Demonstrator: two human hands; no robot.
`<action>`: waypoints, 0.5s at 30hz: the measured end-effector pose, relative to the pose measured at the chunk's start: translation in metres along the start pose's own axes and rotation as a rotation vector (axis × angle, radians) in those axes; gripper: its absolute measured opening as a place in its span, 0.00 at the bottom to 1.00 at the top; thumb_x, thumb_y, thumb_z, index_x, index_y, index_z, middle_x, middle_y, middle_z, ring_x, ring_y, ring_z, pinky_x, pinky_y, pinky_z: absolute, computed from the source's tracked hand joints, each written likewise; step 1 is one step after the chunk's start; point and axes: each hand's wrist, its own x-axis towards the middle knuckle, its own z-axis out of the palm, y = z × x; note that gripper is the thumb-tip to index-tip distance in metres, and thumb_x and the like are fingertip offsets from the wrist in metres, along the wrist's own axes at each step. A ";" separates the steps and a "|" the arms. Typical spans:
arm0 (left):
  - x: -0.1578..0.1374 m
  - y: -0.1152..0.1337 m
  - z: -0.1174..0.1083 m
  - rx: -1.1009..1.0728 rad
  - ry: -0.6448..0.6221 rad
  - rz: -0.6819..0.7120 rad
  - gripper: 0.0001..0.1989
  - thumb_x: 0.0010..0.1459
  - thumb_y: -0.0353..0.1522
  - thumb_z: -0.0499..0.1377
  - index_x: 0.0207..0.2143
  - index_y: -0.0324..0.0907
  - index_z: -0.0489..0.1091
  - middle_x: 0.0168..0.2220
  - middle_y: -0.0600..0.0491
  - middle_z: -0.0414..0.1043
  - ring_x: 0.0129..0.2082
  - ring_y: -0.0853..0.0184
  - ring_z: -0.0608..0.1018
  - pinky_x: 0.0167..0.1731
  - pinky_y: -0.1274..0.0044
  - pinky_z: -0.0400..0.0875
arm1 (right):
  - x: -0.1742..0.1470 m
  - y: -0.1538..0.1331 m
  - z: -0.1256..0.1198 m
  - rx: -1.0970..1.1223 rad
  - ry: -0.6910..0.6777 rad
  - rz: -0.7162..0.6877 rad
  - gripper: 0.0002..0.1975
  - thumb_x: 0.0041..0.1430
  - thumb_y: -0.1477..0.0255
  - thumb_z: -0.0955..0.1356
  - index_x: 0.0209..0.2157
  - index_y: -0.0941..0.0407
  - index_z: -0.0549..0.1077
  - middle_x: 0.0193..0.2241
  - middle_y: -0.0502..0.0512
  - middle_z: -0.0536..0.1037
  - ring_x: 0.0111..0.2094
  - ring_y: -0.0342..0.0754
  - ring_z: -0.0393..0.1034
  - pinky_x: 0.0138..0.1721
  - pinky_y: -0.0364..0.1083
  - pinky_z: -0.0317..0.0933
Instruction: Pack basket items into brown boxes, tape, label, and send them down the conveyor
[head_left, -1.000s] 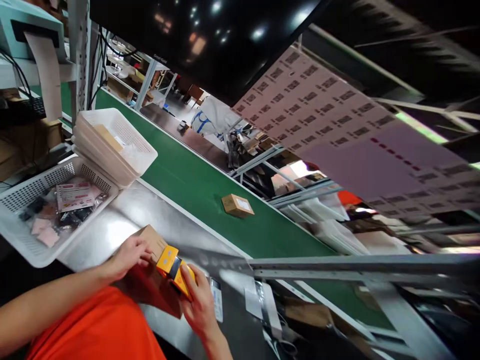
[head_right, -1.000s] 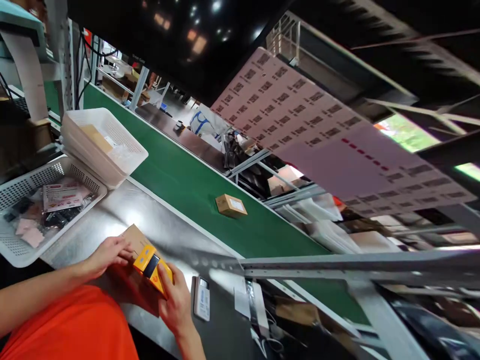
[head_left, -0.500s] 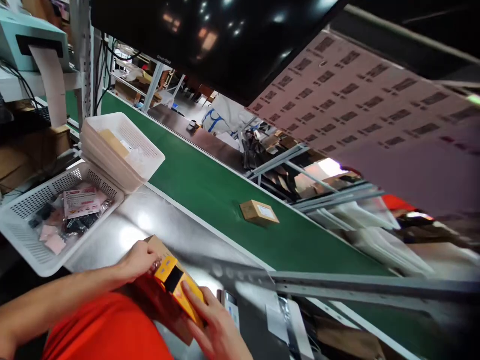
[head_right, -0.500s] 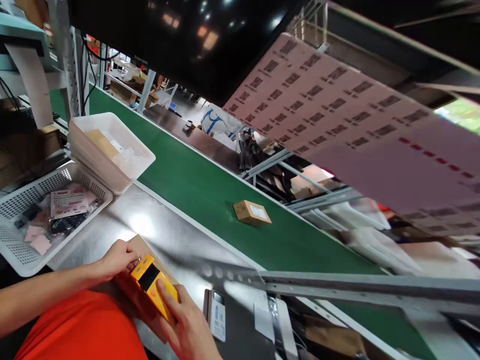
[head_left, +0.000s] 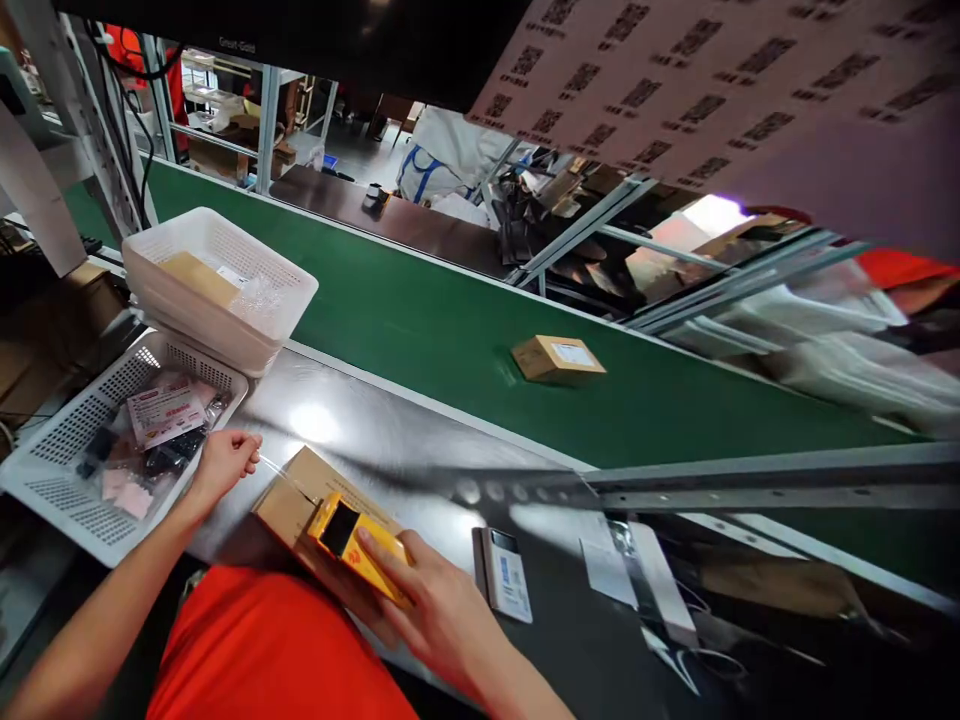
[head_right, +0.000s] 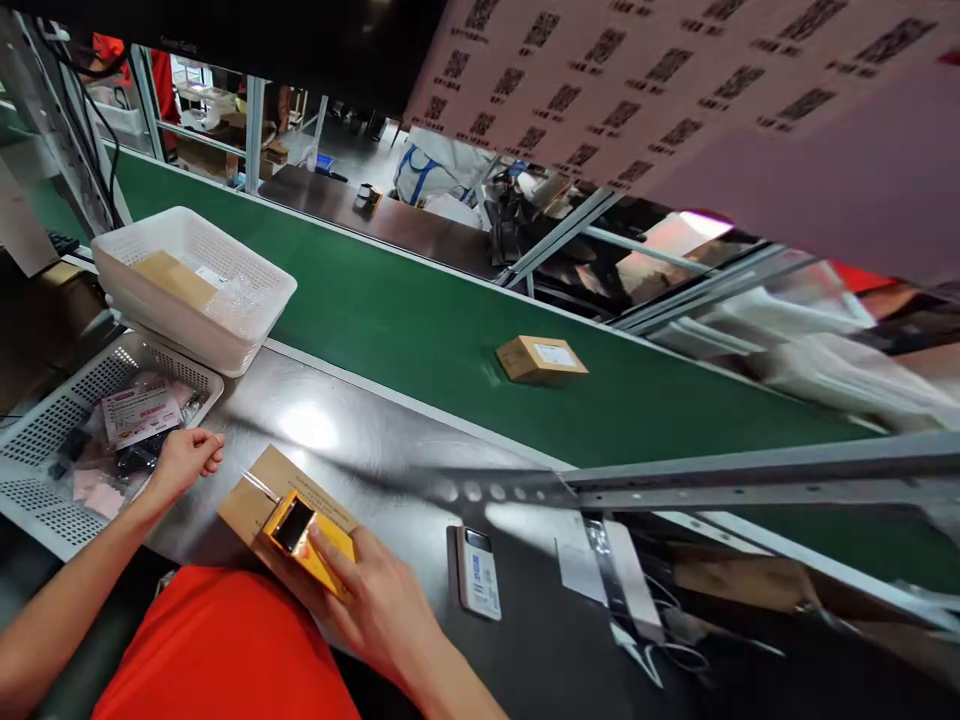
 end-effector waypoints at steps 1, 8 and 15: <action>0.002 -0.002 -0.002 0.000 0.024 0.020 0.20 0.48 0.50 0.65 0.26 0.41 0.73 0.22 0.53 0.74 0.19 0.69 0.74 0.19 0.78 0.64 | 0.004 -0.002 0.000 0.003 0.006 0.002 0.34 0.59 0.70 0.68 0.68 0.43 0.68 0.45 0.61 0.79 0.37 0.53 0.76 0.36 0.48 0.73; 0.022 -0.030 -0.013 0.004 0.100 0.035 0.25 0.48 0.55 0.63 0.27 0.41 0.71 0.23 0.56 0.70 0.19 0.71 0.70 0.21 0.78 0.64 | 0.034 -0.021 0.004 -0.026 -0.013 0.030 0.32 0.61 0.68 0.70 0.67 0.45 0.69 0.44 0.60 0.77 0.39 0.53 0.74 0.38 0.47 0.69; 0.021 -0.059 0.007 0.141 -0.033 0.057 0.25 0.53 0.55 0.60 0.27 0.41 0.72 0.28 0.49 0.75 0.30 0.61 0.78 0.32 0.72 0.73 | 0.049 -0.032 0.005 -0.024 -0.003 0.078 0.30 0.61 0.69 0.70 0.66 0.44 0.71 0.46 0.60 0.78 0.38 0.53 0.73 0.36 0.47 0.67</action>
